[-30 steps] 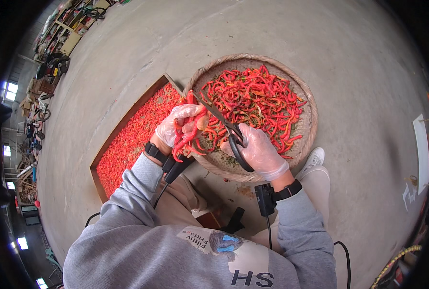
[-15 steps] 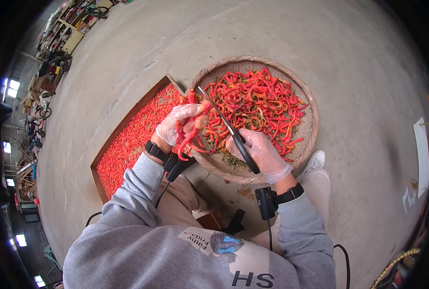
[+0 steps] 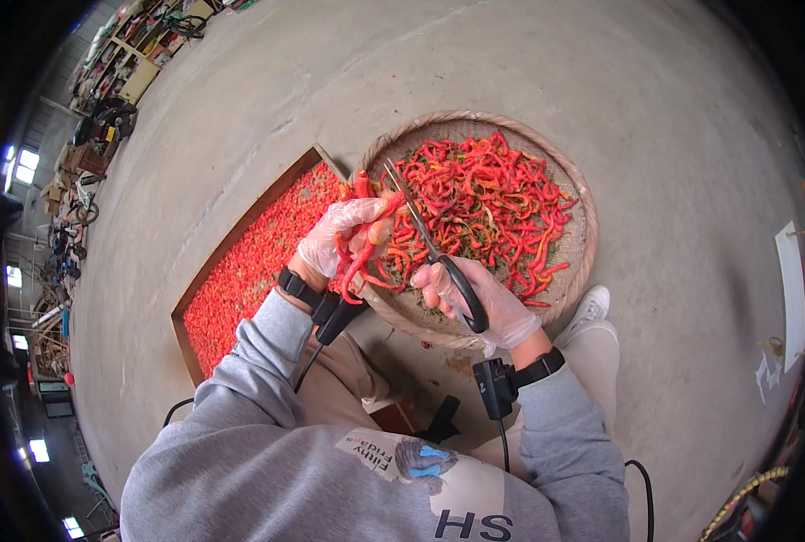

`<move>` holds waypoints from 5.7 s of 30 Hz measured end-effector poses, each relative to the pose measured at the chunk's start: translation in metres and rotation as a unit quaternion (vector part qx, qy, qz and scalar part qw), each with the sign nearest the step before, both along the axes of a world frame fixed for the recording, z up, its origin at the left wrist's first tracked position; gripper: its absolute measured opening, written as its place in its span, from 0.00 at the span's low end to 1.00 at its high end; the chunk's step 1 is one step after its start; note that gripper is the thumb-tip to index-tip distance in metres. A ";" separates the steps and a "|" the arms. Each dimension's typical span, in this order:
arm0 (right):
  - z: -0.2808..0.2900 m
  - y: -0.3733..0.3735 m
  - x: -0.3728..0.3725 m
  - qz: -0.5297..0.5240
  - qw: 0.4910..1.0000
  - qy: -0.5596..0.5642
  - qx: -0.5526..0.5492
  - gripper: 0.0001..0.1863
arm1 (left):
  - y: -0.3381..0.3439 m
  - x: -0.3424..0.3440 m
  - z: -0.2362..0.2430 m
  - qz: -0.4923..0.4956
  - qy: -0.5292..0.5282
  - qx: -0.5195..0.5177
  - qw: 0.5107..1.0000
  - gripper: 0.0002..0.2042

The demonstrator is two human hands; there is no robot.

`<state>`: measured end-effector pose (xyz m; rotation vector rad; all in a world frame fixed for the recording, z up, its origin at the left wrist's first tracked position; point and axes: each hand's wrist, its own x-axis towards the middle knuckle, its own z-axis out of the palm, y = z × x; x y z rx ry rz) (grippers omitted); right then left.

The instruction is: The person uses scissors to trim the stems off red chili peppers and cuts them into small pieces, placing the pieces into a wooden tray. The stems are discarded into a woven basket.

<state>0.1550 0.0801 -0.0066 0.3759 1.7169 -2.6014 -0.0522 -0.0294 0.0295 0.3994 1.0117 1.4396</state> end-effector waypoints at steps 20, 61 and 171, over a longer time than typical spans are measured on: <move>-0.004 0.004 -0.008 -0.128 0.936 0.046 0.325 0.18 | 0.001 0.007 0.001 0.002 0.016 -0.012 1.000 0.15; -0.004 0.042 0.013 -0.300 0.943 0.071 -0.124 0.33 | 0.038 -0.048 -0.131 0.154 0.213 -0.197 0.944 0.08; -0.012 0.015 0.002 0.025 0.999 0.002 -0.023 0.28 | 0.001 -0.005 0.017 0.001 0.145 -0.071 0.987 0.14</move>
